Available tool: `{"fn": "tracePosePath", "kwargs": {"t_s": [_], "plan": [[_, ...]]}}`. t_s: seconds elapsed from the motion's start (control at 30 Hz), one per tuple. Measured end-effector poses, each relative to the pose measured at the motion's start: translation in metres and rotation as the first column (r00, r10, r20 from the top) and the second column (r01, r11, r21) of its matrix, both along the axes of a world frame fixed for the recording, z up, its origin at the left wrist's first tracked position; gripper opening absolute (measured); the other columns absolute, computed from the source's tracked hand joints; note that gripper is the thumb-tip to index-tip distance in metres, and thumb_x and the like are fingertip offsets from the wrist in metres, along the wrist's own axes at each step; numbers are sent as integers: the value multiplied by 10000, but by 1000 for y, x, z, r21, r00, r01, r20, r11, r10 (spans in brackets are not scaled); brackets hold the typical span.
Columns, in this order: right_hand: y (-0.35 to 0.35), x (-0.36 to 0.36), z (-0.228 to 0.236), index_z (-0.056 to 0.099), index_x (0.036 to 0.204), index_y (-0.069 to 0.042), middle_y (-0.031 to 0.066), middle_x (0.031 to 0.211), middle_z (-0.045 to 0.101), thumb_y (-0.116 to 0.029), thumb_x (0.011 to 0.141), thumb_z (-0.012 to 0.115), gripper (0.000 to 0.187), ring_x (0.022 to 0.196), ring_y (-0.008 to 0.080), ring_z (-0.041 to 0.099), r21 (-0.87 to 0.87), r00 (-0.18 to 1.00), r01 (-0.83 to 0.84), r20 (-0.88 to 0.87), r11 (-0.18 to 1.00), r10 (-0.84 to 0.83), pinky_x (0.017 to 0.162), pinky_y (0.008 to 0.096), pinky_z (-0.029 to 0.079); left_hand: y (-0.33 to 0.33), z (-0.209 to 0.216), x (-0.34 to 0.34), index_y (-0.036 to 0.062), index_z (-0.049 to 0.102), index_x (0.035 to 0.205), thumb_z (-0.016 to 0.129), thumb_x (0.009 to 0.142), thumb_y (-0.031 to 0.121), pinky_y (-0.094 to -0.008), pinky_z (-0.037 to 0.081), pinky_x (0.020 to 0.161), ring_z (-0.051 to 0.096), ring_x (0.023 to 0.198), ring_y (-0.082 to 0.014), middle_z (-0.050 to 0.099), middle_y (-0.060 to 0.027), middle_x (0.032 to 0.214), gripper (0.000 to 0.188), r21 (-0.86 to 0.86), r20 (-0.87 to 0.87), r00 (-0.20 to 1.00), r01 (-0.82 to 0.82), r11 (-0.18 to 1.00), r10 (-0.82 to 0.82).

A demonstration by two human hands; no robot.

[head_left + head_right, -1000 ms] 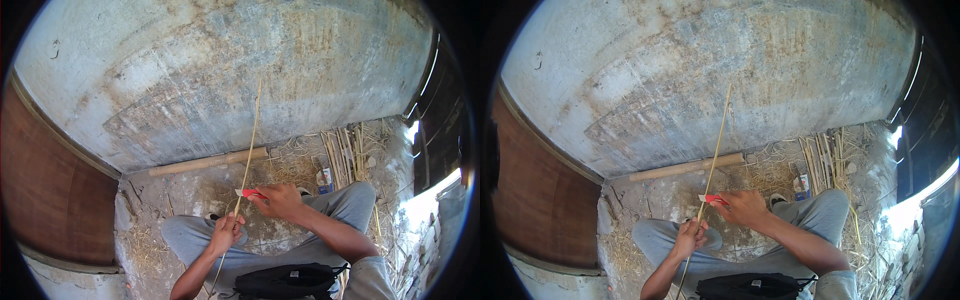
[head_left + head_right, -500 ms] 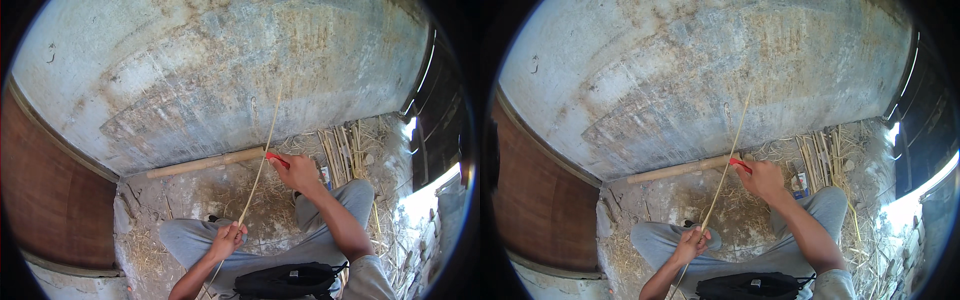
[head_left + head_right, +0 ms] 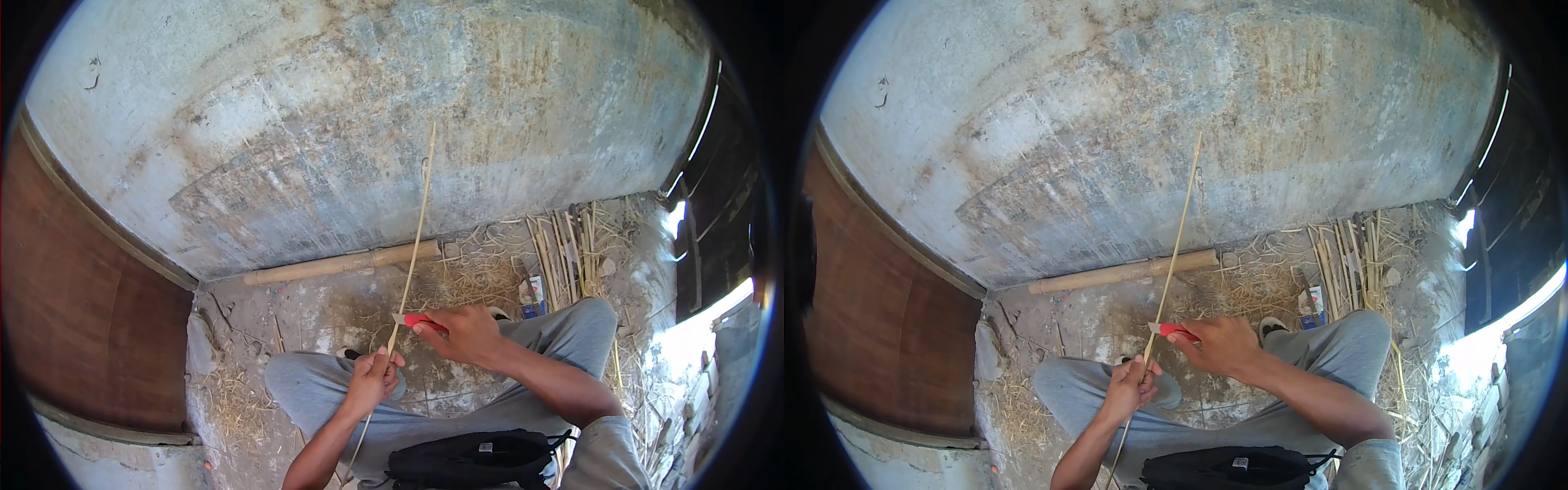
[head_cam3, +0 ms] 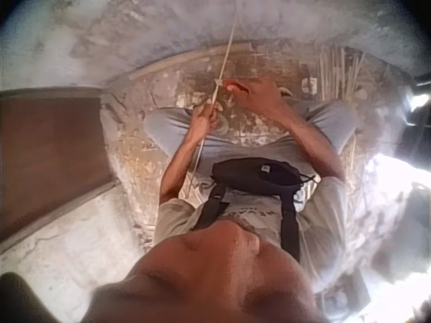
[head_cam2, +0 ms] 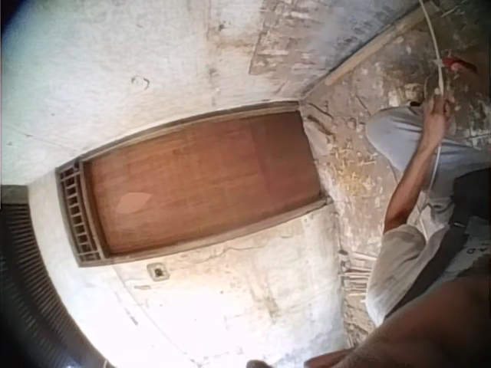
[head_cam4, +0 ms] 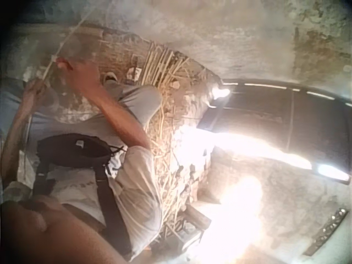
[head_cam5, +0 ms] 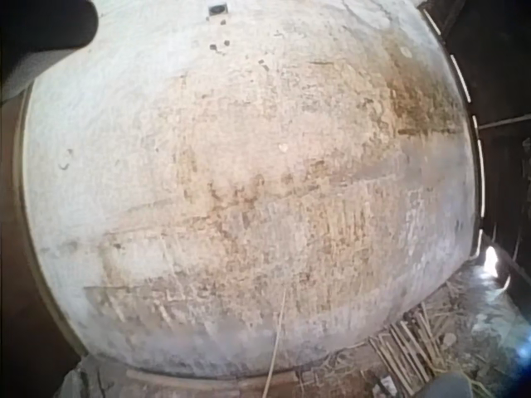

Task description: The person shaves a thin wooden stick using a utility knife, bends the stick by hand, and scrapes down its length with the knife.

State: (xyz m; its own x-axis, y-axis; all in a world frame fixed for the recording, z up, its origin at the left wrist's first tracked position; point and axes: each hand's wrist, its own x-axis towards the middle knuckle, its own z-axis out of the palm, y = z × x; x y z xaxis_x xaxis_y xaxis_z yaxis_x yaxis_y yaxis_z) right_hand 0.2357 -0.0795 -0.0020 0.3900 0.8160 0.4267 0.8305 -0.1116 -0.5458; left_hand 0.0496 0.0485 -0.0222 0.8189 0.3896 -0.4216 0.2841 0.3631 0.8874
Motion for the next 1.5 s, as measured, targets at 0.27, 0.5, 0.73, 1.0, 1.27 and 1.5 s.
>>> {"fn": "tracePosePath", "kwargs": {"t_s": [0.27,0.5,0.73,1.0,1.27,1.5], "plan": [[-1,-7,-2,688,869,-63,93,675,679,-413,899,640,355,544,304,659,9,999,-33,16,999,33,469,418,510,-1,-4,1,21,554,958,315,1073,394,-244,236,387,277,429,-64,309,39,578,458,66,25,1000,3,998,-5],[-2,-7,-2,695,887,-70,84,650,671,-403,885,661,335,521,292,654,21,998,-32,45,999,32,450,399,507,-6,-7,1,17,567,954,319,1073,399,-240,241,398,265,432,-57,305,42,572,471,182,54,998,-21,983,12],[-1,-6,-3,719,913,-73,46,649,673,-369,820,748,311,493,231,647,38,987,23,155,999,-29,418,352,484,-7,-5,1,19,574,940,325,1070,414,-240,242,402,256,436,-55,298,46,574,484,161,56,998,-39,986,30],[0,-6,-4,711,906,-85,41,634,658,-369,821,750,300,476,215,634,98,976,46,206,994,-65,396,341,465,-7,3,-1,24,573,937,332,1067,423,-242,236,404,251,441,-56,291,47,579,483,120,22,1000,-24,992,21],[1,0,-2,701,892,-99,20,589,618,-368,826,746,281,443,203,602,106,972,52,223,993,-75,381,341,447,-6,0,-2,19,567,947,327,1069,416,-244,230,409,262,448,-58,295,43,586,479,151,65,998,-13,989,3],[3,14,3,701,873,-90,56,631,651,-354,843,730,267,482,239,630,75,982,108,149,991,-118,415,361,476,-7,1,-4,8,559,944,330,1068,417,-243,235,408,258,436,-59,292,38,575,485,75,19,1000,17,997,-18]]}}
